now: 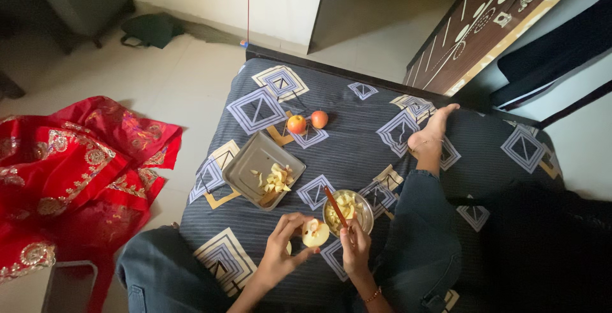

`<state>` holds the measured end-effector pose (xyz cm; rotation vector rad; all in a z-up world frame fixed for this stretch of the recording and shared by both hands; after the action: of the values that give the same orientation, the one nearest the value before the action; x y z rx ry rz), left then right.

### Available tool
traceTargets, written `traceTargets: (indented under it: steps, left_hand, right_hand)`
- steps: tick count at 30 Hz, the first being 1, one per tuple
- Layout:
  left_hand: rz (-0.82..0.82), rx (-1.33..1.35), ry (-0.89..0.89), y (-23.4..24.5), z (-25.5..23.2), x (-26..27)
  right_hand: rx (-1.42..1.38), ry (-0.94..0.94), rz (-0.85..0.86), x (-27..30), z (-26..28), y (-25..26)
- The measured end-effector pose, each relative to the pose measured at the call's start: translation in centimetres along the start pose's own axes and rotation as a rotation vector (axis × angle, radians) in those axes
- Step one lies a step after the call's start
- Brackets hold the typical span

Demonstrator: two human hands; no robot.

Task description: The person sits on a bed and uses a knife to peel and slice apples. They place the apple slices into a metal bowl and discard the peels into a tray. The person handles multiple apples sequentially, peeling and cutting them one at a time.

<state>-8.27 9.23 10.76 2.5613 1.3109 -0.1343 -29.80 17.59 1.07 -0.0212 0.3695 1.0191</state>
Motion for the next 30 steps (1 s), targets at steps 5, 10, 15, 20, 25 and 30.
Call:
traceTargets:
  steps: [5,10,15,20,25,30]
  left_hand:
    - [-0.018,-0.016,0.006,0.1,0.2,-0.1]
    - [-0.019,0.041,0.01,0.0,0.5,-0.1]
    - [-0.002,0.026,-0.081,-0.2,0.0,0.2]
    - [0.036,0.07,-0.115,-0.3,-0.3,0.5]
    - [0.056,0.09,-0.121,-0.5,-0.5,0.6]
    - [0.107,0.058,-0.167,-0.3,-0.3,0.6]
  right_hand:
    - [-0.084,0.045,-0.008,0.0,0.9,-0.4]
    - [-0.042,0.04,-0.001,0.3,-0.2,-0.1]
    - [0.184,0.059,0.099,0.6,0.8,-0.7]
    - [0.152,0.241,0.15,0.1,4.2,-1.5]
    - [0.211,0.239,0.17,0.1,5.0,-2.0]
    - [0.159,0.312,0.201,-0.5,7.9,-2.5]
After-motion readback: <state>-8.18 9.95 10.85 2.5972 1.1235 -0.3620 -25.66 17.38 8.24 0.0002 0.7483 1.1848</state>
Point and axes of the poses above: each hand's wrist, its own x-axis away from the middle knuckle, its own y-axis out of the back of the hand, z = x × y, the point moved 6 cm from there along -x, towards the middle knuckle, and after that the axes turned 5 degrees about -x, right-handed, at the moved point
